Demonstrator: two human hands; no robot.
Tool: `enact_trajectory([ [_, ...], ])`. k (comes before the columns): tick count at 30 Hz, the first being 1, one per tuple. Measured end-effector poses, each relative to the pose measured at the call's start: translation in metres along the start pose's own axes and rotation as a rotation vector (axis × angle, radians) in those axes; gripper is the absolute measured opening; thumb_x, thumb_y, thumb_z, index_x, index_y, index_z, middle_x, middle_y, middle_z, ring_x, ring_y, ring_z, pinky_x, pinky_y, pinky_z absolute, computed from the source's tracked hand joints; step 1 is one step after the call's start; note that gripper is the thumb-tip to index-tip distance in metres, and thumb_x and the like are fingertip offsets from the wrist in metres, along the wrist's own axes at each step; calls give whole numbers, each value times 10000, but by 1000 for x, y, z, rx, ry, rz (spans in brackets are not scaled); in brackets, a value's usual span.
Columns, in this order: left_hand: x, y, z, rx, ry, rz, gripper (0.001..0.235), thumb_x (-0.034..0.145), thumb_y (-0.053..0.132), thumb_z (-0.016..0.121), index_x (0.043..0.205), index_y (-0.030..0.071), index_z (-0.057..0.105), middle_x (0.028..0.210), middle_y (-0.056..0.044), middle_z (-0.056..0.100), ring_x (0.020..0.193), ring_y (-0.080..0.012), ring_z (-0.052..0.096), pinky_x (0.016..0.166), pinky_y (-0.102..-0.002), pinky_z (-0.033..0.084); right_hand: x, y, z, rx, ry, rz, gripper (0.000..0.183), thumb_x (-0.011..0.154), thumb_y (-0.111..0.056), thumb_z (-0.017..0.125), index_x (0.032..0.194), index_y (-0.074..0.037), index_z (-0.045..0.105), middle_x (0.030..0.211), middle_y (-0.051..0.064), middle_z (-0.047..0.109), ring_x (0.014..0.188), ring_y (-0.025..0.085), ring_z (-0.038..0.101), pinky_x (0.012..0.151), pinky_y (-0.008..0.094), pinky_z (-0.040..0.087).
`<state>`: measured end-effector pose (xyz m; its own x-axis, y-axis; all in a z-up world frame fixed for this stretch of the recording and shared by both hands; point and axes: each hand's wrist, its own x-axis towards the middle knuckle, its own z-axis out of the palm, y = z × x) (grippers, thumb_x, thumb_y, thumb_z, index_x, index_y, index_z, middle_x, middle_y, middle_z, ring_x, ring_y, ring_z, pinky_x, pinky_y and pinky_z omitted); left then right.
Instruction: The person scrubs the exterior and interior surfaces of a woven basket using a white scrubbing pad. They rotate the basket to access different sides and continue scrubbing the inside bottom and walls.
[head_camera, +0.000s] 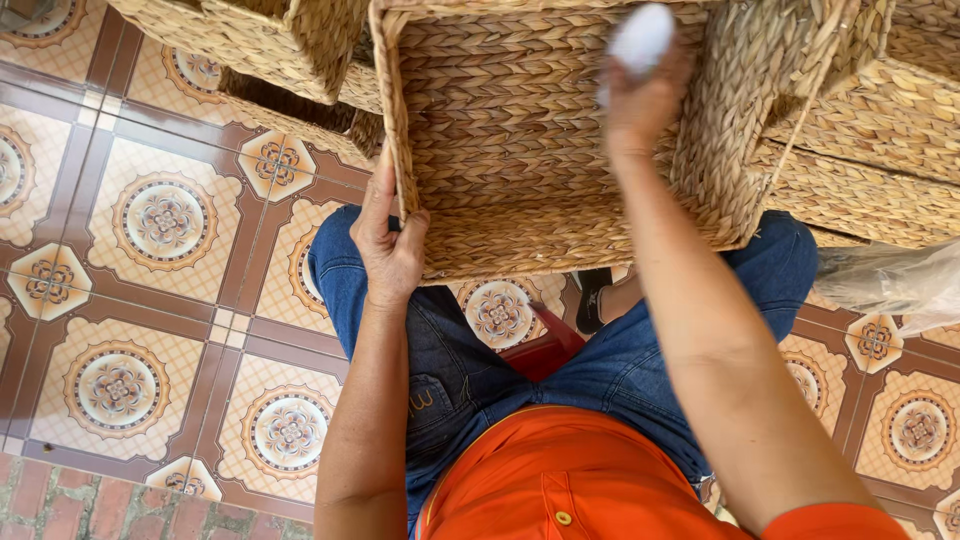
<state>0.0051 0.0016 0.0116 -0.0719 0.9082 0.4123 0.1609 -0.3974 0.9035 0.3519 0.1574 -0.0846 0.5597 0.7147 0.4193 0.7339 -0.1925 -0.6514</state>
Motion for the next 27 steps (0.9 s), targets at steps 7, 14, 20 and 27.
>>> enact_trajectory([
  [7,-4,2,2,-92,17,-25,846,809,-232,502,1601,49,410,1627,-100,481,1482,-170,479,1235,-295,381,-107,-147,53,129,-337,-361,929,824,-261,892,1558,-159,331,1368,194,522,1236,344,563,928,416,623],
  [14,-1,-6,3,-132,22,-58,828,824,-225,490,1602,45,405,1633,-82,478,1480,-155,486,1213,-277,390,-50,-69,8,84,-412,-175,877,844,-387,878,1539,-225,369,1418,188,518,1284,350,575,858,421,683],
  [20,2,0,3,-123,9,-49,826,817,-221,486,1600,33,419,1628,-87,490,1500,-168,473,1259,-289,354,20,31,-46,-148,-94,-129,960,884,-330,905,1574,-103,277,1446,231,483,1264,377,586,1000,453,594],
  [27,2,-7,4,-92,9,7,831,801,-219,490,1590,32,416,1635,-90,468,1512,-181,460,1259,-295,367,-62,-67,5,-1,-186,-121,842,851,-159,859,1527,-124,358,1397,185,540,1208,325,629,836,338,618],
])
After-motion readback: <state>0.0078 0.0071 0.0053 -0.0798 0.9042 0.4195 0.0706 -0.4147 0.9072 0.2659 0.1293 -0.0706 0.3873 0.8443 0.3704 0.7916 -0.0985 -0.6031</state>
